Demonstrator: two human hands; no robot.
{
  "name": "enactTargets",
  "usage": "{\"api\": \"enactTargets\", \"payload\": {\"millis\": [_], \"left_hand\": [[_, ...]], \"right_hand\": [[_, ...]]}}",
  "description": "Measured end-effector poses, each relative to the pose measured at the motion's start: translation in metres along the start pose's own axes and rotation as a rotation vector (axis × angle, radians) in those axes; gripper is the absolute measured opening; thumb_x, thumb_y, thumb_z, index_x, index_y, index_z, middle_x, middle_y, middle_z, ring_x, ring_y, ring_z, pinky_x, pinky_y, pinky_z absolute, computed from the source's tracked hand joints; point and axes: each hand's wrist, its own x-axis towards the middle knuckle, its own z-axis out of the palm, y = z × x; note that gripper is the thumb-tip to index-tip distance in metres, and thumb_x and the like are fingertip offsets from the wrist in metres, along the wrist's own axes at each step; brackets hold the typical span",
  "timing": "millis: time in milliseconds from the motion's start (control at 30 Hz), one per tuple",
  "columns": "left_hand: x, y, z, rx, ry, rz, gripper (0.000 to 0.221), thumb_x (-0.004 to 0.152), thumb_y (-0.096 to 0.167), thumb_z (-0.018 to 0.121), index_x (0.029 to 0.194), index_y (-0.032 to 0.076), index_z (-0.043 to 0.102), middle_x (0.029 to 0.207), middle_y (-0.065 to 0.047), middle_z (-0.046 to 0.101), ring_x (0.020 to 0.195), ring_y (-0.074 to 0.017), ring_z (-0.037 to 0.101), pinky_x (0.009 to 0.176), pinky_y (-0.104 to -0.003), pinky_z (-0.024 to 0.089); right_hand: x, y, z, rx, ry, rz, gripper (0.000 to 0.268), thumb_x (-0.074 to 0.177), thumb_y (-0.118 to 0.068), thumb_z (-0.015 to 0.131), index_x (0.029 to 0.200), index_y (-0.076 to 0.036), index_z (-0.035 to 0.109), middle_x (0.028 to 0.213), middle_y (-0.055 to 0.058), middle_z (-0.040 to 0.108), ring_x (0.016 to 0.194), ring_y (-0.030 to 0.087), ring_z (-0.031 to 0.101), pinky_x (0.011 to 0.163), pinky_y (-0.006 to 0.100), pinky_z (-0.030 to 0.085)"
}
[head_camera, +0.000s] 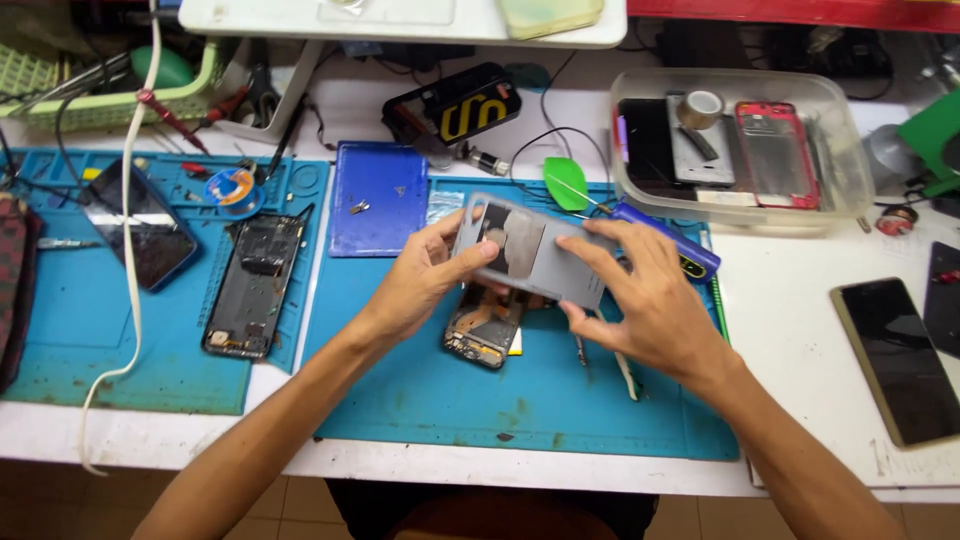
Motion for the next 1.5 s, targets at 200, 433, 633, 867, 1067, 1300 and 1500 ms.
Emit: {"api": "enactTargets", "payload": {"millis": [200,433,633,867,1067,1300,1500], "left_hand": [[0.075,-0.006,0.027,0.278,-0.203,0.343,0.057,0.103,0.014,0.066,0.152,0.009,0.038,0.123,-0.021,0.059,0.103,-0.0260,0.069,0.092,-0.044,0.063],[0.190,-0.040,0.116,0.708,-0.131,0.559,0.042,0.102,0.038,0.053,0.135,0.011,0.054,0.112,-0.006,0.064,0.078,-0.0154,0.065,0.075,-0.029,0.052],[0.284,-0.089,0.169,0.930,-0.154,0.549,0.032,0.096,0.035,0.057,0.115,0.009,0.060,0.085,-0.005,0.064,0.083,-0.0235,0.065,0.082,-0.040,0.047],[0.304,-0.096,0.210,0.993,-0.197,0.403,0.027,0.091,0.022,0.074,0.093,0.003,0.055,0.076,-0.009,0.065,0.078,-0.0280,0.060,0.069,-0.041,0.047],[0.309,-0.115,0.214,1.157,-0.293,0.414,0.021,0.086,0.003,0.064,0.069,0.005,0.054,0.075,-0.014,0.070,0.077,-0.0401,0.063,0.082,-0.053,0.040],[0.304,-0.114,0.221,1.315,-0.513,0.338,0.043,0.077,-0.021,0.051,0.113,-0.007,0.070,0.090,-0.021,0.076,0.105,-0.0394,0.066,0.114,-0.068,0.017],[0.297,-0.096,0.215,1.197,-0.537,0.415,0.024,0.097,0.009,0.047,0.092,0.004,0.070,0.097,-0.014,0.079,0.103,-0.0383,0.066,0.100,-0.050,0.028]], "right_hand": [[-0.006,0.067,-0.016,-0.114,0.166,0.168,0.055,0.091,-0.046,0.077,0.139,-0.021,0.067,0.128,0.006,0.061,0.112,0.028,0.063,0.099,0.045,0.043],[-0.013,0.101,-0.055,-0.037,0.100,0.456,0.041,0.100,-0.039,0.070,0.130,-0.012,0.064,0.121,0.009,0.066,0.112,0.029,0.061,0.103,0.051,0.036],[-0.030,0.147,-0.043,-0.198,0.087,0.664,0.043,0.101,-0.046,0.068,0.126,-0.011,0.065,0.103,0.015,0.069,0.101,0.037,0.063,0.087,0.054,0.040],[-0.041,0.177,-0.028,-0.211,0.141,0.755,0.044,0.100,-0.049,0.071,0.114,-0.007,0.070,0.099,0.017,0.075,0.095,0.040,0.068,0.084,0.056,0.043],[-0.044,0.181,-0.018,-0.259,0.051,0.775,0.046,0.106,-0.050,0.066,0.095,-0.008,0.081,0.088,0.017,0.074,0.086,0.042,0.068,0.084,0.054,0.043],[-0.042,0.178,-0.021,-0.214,-0.025,0.819,0.058,0.116,-0.042,0.049,0.078,-0.006,0.074,0.076,0.020,0.071,0.081,0.047,0.063,0.087,0.053,0.037],[-0.033,0.162,-0.034,-0.281,0.153,0.707,0.052,0.119,-0.035,0.045,0.084,-0.008,0.073,0.085,0.012,0.073,0.079,0.040,0.065,0.083,0.052,0.037]]}}
